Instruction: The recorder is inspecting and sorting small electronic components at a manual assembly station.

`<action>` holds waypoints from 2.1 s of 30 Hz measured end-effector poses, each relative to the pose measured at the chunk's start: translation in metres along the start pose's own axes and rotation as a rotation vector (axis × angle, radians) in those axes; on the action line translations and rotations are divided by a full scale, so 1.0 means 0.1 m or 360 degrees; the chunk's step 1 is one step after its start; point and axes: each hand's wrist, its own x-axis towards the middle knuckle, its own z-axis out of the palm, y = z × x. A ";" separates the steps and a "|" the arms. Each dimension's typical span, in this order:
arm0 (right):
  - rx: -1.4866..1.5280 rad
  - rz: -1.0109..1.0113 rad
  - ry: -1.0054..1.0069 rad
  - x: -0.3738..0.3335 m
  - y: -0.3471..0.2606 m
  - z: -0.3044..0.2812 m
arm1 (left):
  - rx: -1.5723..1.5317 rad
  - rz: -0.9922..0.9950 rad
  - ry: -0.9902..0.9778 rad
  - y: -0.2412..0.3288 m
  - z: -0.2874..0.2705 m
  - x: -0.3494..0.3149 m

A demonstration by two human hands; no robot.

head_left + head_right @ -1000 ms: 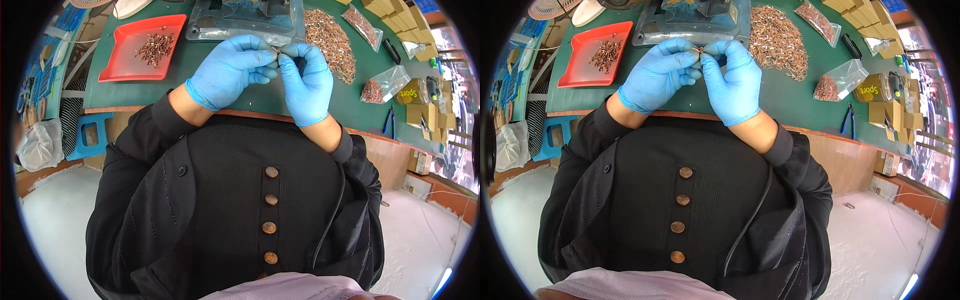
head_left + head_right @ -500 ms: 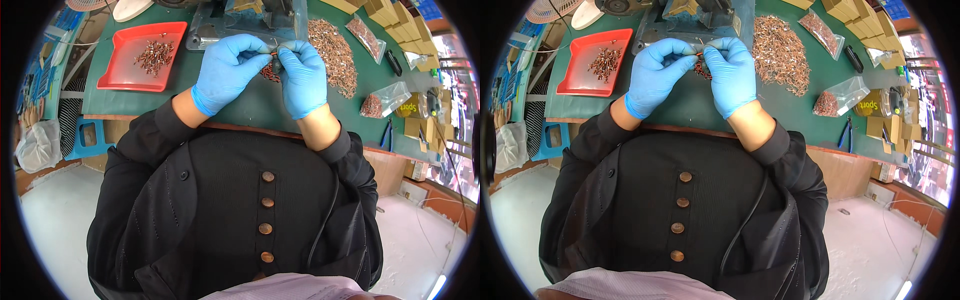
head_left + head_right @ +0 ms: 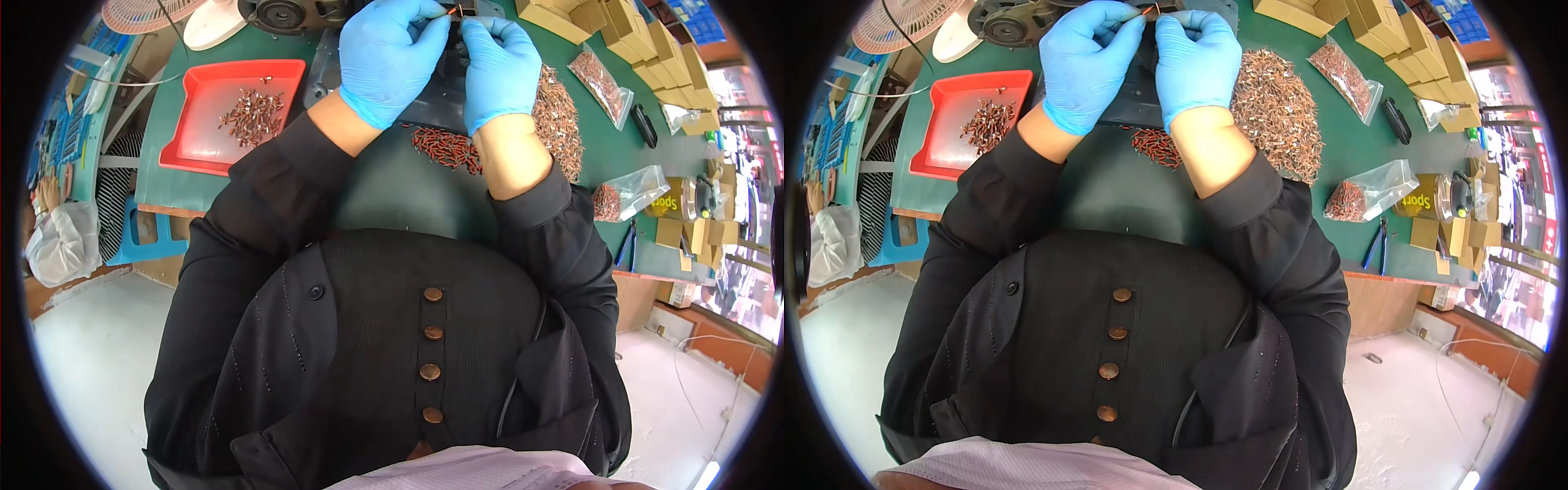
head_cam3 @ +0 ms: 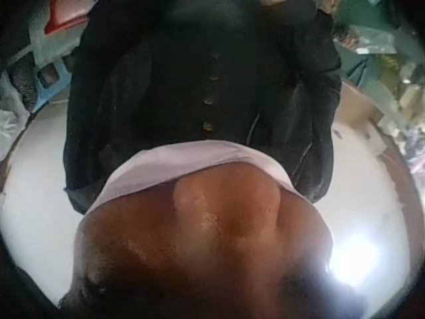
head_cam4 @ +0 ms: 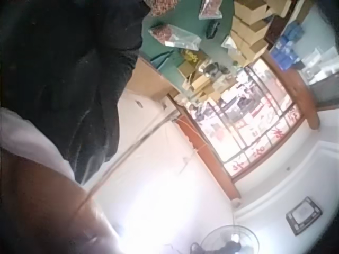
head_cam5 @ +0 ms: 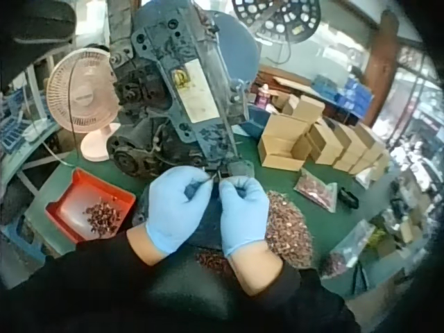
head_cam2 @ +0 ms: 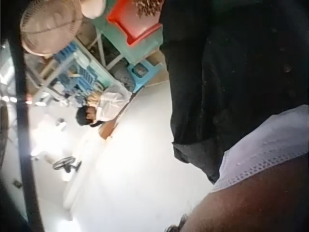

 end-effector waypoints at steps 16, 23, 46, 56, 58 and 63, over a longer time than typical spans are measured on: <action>-0.0187 0.0095 0.0077 0.11 -0.01 0.08 | 0.0056 -0.0072 0.0057 -0.18 0.28 -0.03; -0.0194 -0.0016 0.0056 0.12 -0.02 0.07 | 0.0257 0.0130 0.0077 -0.29 0.28 -0.03; -0.1568 0.0487 -0.0860 -0.73 0.03 -1.73 | 0.0858 -0.0674 -0.0684 -0.89 -1.74 -0.54; -0.2186 0.0171 -0.1112 -0.76 0.00 -1.58 | 0.0669 -0.0422 -0.0885 -0.61 -1.21 -0.74; -0.2330 -0.0023 -0.1137 -0.78 0.02 -1.56 | 0.0551 -0.0098 -0.1061 -0.45 -0.90 -0.80; -0.2094 -0.0034 -0.0924 -0.83 0.00 -1.57 | 0.0693 0.0081 -0.1173 -0.24 -0.43 -0.87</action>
